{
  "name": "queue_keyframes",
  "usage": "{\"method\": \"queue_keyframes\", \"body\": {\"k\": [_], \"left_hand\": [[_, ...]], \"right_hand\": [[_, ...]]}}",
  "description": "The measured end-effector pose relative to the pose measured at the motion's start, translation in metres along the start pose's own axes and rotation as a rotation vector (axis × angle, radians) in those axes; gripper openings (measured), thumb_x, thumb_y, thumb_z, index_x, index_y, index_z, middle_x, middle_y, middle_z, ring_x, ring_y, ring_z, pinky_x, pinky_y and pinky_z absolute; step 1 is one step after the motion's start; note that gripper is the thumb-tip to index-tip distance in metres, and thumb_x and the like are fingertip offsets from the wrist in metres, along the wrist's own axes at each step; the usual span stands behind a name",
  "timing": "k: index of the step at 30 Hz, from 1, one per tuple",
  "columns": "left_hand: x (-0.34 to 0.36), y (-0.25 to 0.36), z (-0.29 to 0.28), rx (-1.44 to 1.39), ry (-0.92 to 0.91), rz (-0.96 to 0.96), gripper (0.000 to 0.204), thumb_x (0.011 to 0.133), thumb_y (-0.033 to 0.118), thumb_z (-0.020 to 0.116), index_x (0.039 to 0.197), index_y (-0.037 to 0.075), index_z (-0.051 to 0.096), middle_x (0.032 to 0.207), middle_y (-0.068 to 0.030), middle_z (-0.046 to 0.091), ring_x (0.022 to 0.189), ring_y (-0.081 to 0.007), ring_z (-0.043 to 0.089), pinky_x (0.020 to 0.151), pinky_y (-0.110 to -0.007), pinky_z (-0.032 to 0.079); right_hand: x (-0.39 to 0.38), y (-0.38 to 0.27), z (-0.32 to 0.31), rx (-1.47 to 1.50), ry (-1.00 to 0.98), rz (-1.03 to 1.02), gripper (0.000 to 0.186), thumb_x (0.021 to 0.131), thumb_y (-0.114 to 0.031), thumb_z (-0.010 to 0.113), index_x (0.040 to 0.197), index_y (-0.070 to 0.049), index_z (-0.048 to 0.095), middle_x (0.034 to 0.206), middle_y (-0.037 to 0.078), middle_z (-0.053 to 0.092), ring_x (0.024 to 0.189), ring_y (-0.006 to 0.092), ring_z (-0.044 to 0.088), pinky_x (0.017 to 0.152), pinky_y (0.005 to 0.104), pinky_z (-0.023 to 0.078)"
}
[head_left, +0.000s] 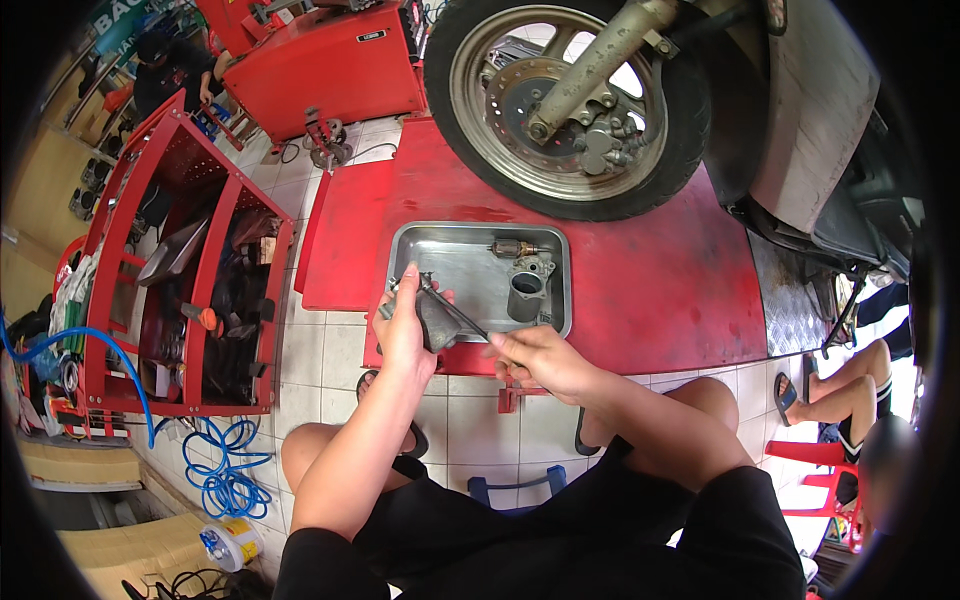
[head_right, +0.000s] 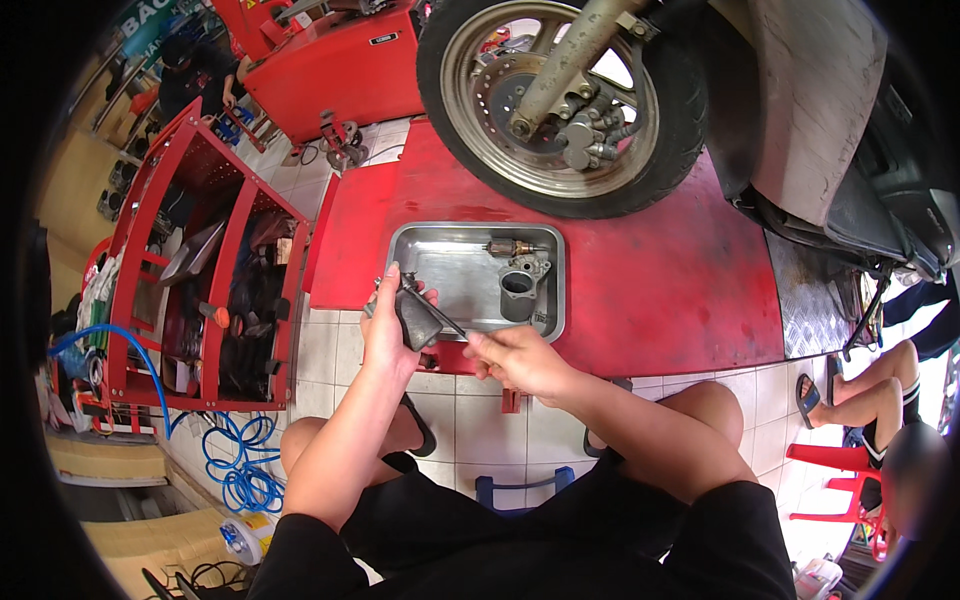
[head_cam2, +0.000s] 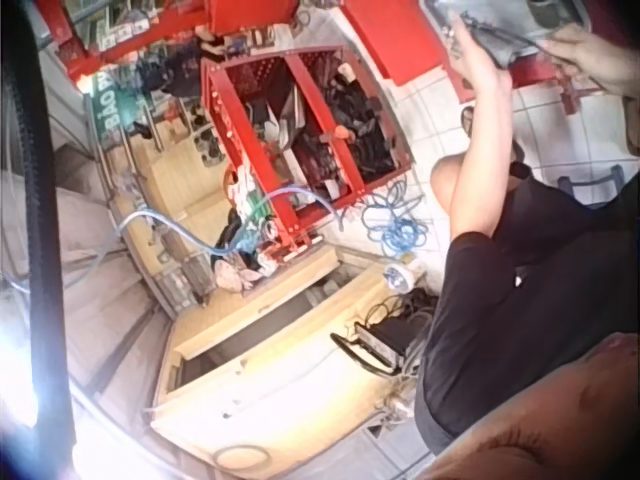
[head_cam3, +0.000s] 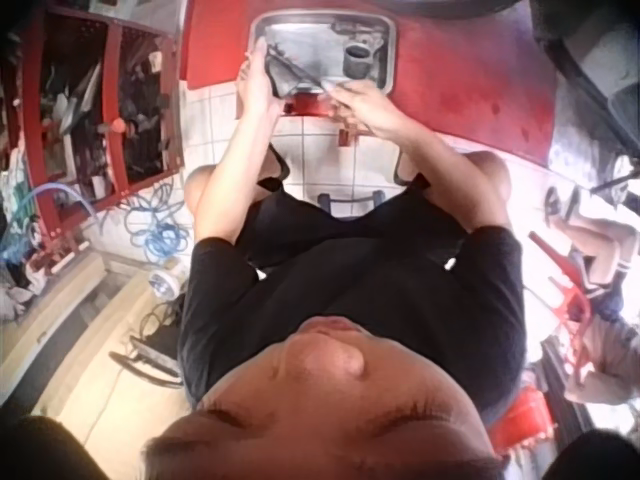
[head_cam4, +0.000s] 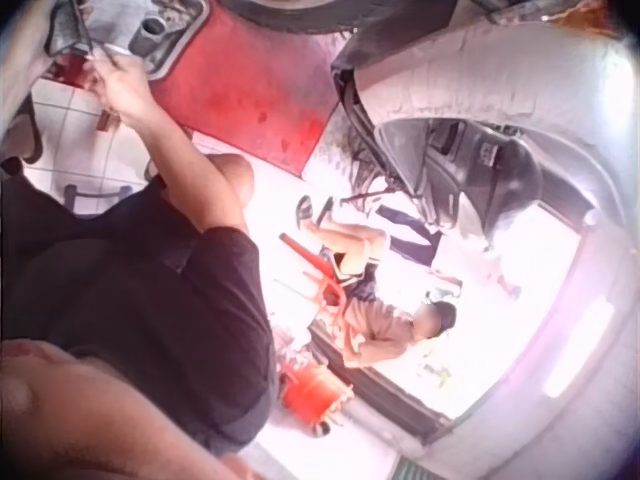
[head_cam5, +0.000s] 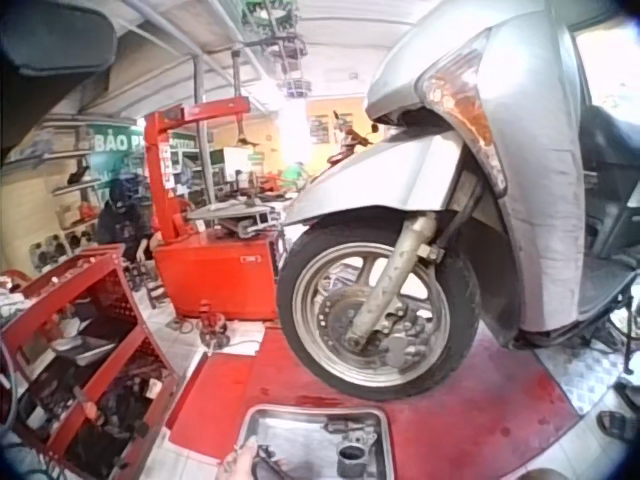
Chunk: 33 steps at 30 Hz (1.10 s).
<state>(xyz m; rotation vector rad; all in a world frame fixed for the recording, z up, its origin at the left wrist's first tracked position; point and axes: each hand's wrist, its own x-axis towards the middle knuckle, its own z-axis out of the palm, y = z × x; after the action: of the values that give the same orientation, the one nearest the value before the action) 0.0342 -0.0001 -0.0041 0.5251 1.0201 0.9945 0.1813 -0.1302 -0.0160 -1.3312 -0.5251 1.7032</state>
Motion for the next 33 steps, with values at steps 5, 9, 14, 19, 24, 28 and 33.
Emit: {"method": "queue_keyframes", "body": {"k": [5,9,14,19,24,28,33], "left_hand": [[0.005,-0.004,-0.002,0.045,-0.022,0.017,0.033,0.093,0.028,0.074,0.101,0.002,0.055,0.090,-0.0127,0.066,0.074,-0.0252,0.069,0.067,-0.039,0.059],[0.008,-0.006,-0.005,0.105,-0.057,0.001,0.035,0.093,0.034,0.073,0.104,0.005,0.057,0.092,-0.0121,0.066,0.079,-0.0258,0.069,0.070,-0.038,0.060],[0.009,-0.009,-0.004,0.110,-0.055,-0.025,0.035,0.093,0.034,0.072,0.106,0.005,0.056,0.091,-0.0121,0.066,0.078,-0.0261,0.069,0.069,-0.039,0.059],[0.009,-0.009,-0.004,0.114,-0.049,-0.039,0.036,0.093,0.035,0.073,0.106,0.005,0.056,0.091,-0.0120,0.066,0.078,-0.0261,0.069,0.068,-0.038,0.059],[0.008,-0.008,-0.003,0.077,-0.041,-0.067,0.035,0.093,0.032,0.074,0.103,0.003,0.056,0.092,-0.0124,0.066,0.075,-0.0265,0.069,0.067,-0.040,0.059],[0.010,-0.009,-0.007,0.012,-0.041,-0.118,0.036,0.093,0.033,0.074,0.104,0.004,0.056,0.092,-0.0127,0.066,0.075,-0.0263,0.069,0.066,-0.040,0.059],[0.008,-0.010,-0.009,0.072,-0.071,-0.096,0.037,0.092,0.033,0.076,0.102,0.005,0.055,0.092,-0.0124,0.066,0.072,-0.0249,0.069,0.064,-0.038,0.059]], "right_hand": [[0.006,0.007,0.000,-0.099,-0.009,-0.036,0.040,0.103,-0.032,0.059,0.107,0.007,0.066,0.082,0.006,0.063,0.057,0.0066,0.043,0.050,0.0244,0.038],[0.002,-0.003,0.000,-0.163,-0.008,-0.019,0.038,0.105,-0.030,0.056,0.105,0.007,0.066,0.081,0.005,0.063,0.060,0.0079,0.049,0.052,0.0255,0.041],[0.012,-0.001,-0.008,0.028,-0.066,0.014,0.028,0.101,-0.022,0.064,0.102,0.006,0.067,0.079,0.006,0.063,0.059,0.0081,0.051,0.051,0.0246,0.041],[0.009,-0.007,-0.003,-0.094,-0.010,0.014,0.030,0.100,-0.023,0.065,0.105,0.006,0.065,0.079,0.006,0.062,0.057,0.0081,0.050,0.049,0.0244,0.039],[0.016,-0.004,-0.014,0.051,-0.107,0.083,0.030,0.103,-0.021,0.060,0.111,0.008,0.061,0.088,0.009,0.063,0.061,0.0087,0.055,0.049,0.0232,0.040],[0.015,0.000,-0.016,0.199,-0.250,0.110,0.033,0.101,-0.018,0.062,0.118,0.010,0.059,0.091,0.011,0.064,0.064,0.0109,0.056,0.054,0.0262,0.046],[0.001,-0.016,-0.013,-0.161,-0.241,0.090,0.031,0.098,-0.014,0.066,0.113,0.011,0.059,0.095,0.016,0.071,0.079,0.0169,0.070,0.061,0.0291,0.054]]}}
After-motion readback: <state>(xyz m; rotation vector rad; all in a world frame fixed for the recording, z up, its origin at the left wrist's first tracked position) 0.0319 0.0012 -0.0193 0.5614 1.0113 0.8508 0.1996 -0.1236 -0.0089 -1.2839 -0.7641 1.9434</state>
